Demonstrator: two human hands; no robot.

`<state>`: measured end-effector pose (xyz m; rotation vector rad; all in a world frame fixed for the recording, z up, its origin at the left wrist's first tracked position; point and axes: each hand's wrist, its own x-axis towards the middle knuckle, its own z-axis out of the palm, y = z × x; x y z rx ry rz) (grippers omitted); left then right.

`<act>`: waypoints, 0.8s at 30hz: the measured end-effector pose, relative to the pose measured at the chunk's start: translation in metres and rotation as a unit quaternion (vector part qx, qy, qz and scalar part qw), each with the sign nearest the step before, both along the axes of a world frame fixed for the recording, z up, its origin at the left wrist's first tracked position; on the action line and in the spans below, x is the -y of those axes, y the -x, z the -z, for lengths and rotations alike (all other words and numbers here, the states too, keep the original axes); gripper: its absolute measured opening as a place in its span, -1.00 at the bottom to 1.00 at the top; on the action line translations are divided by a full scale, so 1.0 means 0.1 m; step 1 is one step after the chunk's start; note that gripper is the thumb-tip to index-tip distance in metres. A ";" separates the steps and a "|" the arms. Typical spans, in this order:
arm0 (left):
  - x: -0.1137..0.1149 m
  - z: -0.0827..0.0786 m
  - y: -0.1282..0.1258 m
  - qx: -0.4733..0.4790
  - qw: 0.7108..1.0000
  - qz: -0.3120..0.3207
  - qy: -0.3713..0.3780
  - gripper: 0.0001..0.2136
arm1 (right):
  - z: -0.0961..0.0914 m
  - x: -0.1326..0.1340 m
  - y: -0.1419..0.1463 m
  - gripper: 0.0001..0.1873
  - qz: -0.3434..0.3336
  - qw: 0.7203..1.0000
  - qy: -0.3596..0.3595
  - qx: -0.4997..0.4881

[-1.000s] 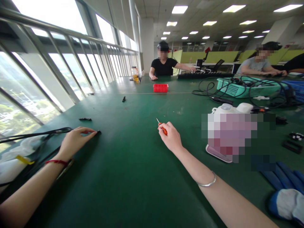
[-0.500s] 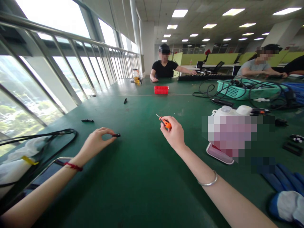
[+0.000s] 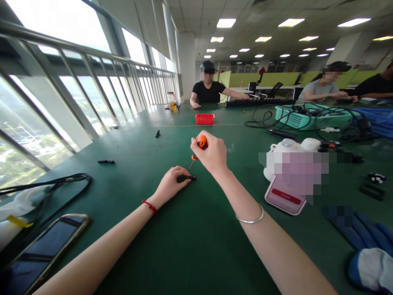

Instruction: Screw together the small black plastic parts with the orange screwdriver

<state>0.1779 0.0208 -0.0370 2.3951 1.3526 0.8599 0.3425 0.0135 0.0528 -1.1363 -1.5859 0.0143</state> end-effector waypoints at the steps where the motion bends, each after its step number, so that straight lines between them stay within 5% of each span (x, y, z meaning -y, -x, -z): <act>1: 0.00 0.01 0.01 0.003 1.000 0.000 0.002 -0.89 | 0.04 0.00 0.01 -0.73 -0.007 1.000 0.010 0.015; 24: -0.01 0.02 0.01 -0.004 1.000 0.000 -0.010 -0.89 | 0.09 0.03 0.04 -0.68 -0.013 0.995 0.052 0.083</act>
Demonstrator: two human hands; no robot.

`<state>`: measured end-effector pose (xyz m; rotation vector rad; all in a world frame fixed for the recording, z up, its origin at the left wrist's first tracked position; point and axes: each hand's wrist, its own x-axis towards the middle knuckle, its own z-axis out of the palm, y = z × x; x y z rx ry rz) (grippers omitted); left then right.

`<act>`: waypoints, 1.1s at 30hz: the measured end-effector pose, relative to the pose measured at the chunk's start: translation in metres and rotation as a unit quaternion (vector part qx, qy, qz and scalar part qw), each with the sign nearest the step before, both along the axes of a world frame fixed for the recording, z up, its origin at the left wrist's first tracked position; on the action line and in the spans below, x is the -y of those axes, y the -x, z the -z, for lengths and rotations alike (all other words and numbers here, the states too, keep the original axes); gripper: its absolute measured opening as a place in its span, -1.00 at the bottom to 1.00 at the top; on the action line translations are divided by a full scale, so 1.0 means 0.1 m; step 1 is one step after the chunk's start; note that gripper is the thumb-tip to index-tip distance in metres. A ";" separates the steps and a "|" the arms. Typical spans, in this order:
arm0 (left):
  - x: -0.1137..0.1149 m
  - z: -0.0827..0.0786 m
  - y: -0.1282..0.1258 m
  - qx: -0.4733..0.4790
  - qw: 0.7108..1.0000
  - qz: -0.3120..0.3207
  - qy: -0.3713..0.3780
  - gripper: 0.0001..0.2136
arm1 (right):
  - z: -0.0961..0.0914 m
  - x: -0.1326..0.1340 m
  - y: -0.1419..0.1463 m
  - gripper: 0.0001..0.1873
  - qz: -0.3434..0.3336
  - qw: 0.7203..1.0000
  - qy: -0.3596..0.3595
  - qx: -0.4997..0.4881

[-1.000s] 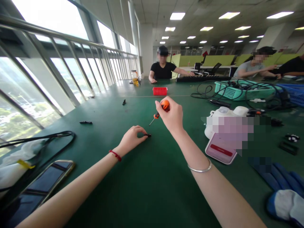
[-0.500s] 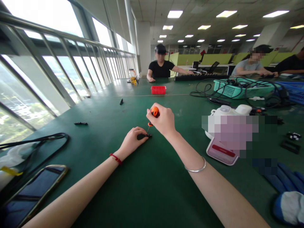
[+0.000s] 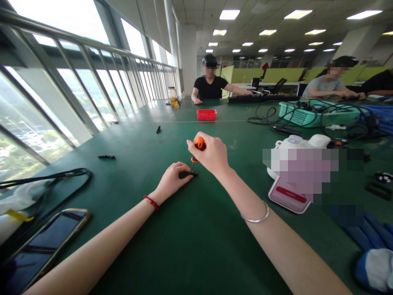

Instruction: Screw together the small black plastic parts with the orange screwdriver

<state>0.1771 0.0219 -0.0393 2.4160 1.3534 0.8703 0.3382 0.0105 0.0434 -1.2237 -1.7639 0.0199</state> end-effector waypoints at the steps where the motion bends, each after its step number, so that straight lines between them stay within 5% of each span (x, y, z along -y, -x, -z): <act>1: 0.00 0.00 0.00 0.000 1.000 0.001 -0.001 -0.88 | -0.01 0.00 0.00 -0.66 0.002 1.000 0.000 0.006; 7: 0.00 0.00 0.00 -0.002 1.000 0.005 -0.002 -0.87 | -0.12 0.08 0.01 -0.89 0.009 0.999 0.026 0.029; 16: -0.01 0.00 0.00 -0.002 1.000 0.008 -0.004 -0.88 | -0.14 0.11 0.02 -0.78 0.047 0.994 0.011 0.101; 30: -0.01 -0.01 -0.01 -0.002 1.000 0.009 -0.001 -0.88 | -0.14 0.11 0.04 -0.83 0.025 0.996 0.050 0.068; 33: -0.01 -0.01 -0.01 -0.004 1.000 0.008 0.000 -0.88 | -0.13 0.11 0.04 -0.69 0.021 0.997 0.045 0.064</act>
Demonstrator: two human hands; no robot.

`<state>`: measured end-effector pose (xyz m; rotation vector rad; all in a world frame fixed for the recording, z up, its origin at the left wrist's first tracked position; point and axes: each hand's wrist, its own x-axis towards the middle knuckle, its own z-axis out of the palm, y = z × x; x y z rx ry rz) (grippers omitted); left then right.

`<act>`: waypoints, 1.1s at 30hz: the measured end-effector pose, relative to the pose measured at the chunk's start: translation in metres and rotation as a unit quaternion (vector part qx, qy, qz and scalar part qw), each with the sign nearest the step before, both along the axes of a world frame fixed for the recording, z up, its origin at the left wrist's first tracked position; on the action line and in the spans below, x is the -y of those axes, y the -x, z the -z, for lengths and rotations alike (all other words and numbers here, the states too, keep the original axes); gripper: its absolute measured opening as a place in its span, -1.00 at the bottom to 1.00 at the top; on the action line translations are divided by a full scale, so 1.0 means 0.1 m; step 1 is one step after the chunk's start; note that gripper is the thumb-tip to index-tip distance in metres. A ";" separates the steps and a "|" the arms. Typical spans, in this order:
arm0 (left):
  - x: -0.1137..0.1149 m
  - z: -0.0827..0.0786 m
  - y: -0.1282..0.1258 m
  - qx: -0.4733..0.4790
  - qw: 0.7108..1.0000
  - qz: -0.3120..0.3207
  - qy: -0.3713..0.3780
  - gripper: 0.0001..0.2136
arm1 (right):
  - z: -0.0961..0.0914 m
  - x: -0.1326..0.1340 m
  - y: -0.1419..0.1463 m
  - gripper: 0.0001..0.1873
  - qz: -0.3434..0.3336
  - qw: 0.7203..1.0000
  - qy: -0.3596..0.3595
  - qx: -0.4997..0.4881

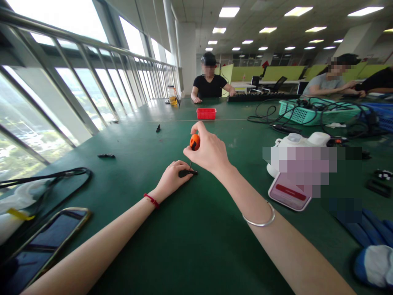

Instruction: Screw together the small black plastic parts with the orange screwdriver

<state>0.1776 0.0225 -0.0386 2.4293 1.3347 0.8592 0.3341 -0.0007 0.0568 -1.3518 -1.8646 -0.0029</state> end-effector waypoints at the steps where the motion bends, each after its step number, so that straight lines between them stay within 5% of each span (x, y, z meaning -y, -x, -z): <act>1: 0.00 0.00 0.00 -0.001 1.000 0.000 0.000 -0.88 | 0.00 0.00 0.00 -0.69 -0.002 1.000 -0.005 0.001; 9: 0.00 0.00 0.00 -0.005 1.000 0.001 -0.006 -0.88 | 0.02 0.00 0.02 -0.82 0.031 0.999 0.005 0.043; 15: 0.00 0.00 0.00 -0.005 1.000 0.002 -0.008 -0.88 | 0.00 0.03 0.05 -0.61 0.018 1.000 -0.002 0.023; 33: 0.01 0.01 0.00 -0.014 1.000 -0.001 -0.013 -0.87 | -0.02 0.07 0.07 -0.66 0.078 0.993 -0.009 0.083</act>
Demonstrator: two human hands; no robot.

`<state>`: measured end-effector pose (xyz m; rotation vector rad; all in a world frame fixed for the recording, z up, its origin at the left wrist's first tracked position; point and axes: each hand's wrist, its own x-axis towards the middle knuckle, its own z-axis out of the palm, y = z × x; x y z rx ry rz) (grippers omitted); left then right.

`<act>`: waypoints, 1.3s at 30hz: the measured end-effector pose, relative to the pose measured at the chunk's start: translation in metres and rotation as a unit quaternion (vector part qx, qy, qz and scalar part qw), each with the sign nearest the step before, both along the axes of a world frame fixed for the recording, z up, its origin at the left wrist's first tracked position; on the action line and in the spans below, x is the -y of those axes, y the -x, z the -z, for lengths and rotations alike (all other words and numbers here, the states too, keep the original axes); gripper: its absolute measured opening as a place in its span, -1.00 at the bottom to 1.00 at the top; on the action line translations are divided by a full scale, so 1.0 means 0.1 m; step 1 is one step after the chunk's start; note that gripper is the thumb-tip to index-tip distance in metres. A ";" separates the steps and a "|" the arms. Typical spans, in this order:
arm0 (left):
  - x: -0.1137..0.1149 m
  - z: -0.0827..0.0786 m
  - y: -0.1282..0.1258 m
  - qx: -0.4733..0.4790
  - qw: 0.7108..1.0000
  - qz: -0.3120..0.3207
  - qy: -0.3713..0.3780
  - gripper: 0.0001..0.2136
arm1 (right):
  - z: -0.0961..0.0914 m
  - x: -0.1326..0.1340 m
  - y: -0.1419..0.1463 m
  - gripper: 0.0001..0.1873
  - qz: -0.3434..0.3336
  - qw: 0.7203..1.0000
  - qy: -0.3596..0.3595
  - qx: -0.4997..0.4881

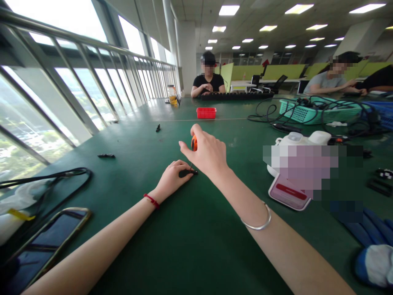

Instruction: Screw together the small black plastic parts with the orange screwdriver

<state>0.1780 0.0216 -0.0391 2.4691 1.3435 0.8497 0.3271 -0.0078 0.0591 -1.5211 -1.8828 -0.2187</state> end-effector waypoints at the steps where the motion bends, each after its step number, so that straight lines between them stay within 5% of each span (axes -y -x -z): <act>1: 0.00 0.00 0.00 -0.001 1.000 0.000 0.000 -0.87 | -0.01 0.00 0.00 -0.66 0.015 1.000 -0.003 0.017; 10: -0.02 0.04 0.01 -0.020 1.000 0.004 -0.022 -0.82 | -0.04 0.01 -0.02 -0.60 -0.032 0.999 0.033 -0.009; 15: 0.01 0.02 0.02 -0.044 0.999 0.001 -0.023 -0.79 | -0.08 0.02 -0.04 -0.63 0.004 0.998 0.040 0.053; 21: 0.13 -0.10 0.02 -0.179 0.980 -0.015 -0.085 -0.69 | -0.10 0.03 -0.06 -0.76 0.028 0.996 0.055 0.067; 27: 0.17 -0.11 -0.02 -0.286 0.949 -0.004 -0.129 -0.68 | -0.09 0.04 -0.04 -0.58 -0.010 0.998 0.052 0.015; 39: 0.18 -0.13 -0.03 -0.268 0.958 -0.004 -0.101 -0.70 | -0.08 0.05 -0.01 -0.74 -0.008 0.999 0.038 0.024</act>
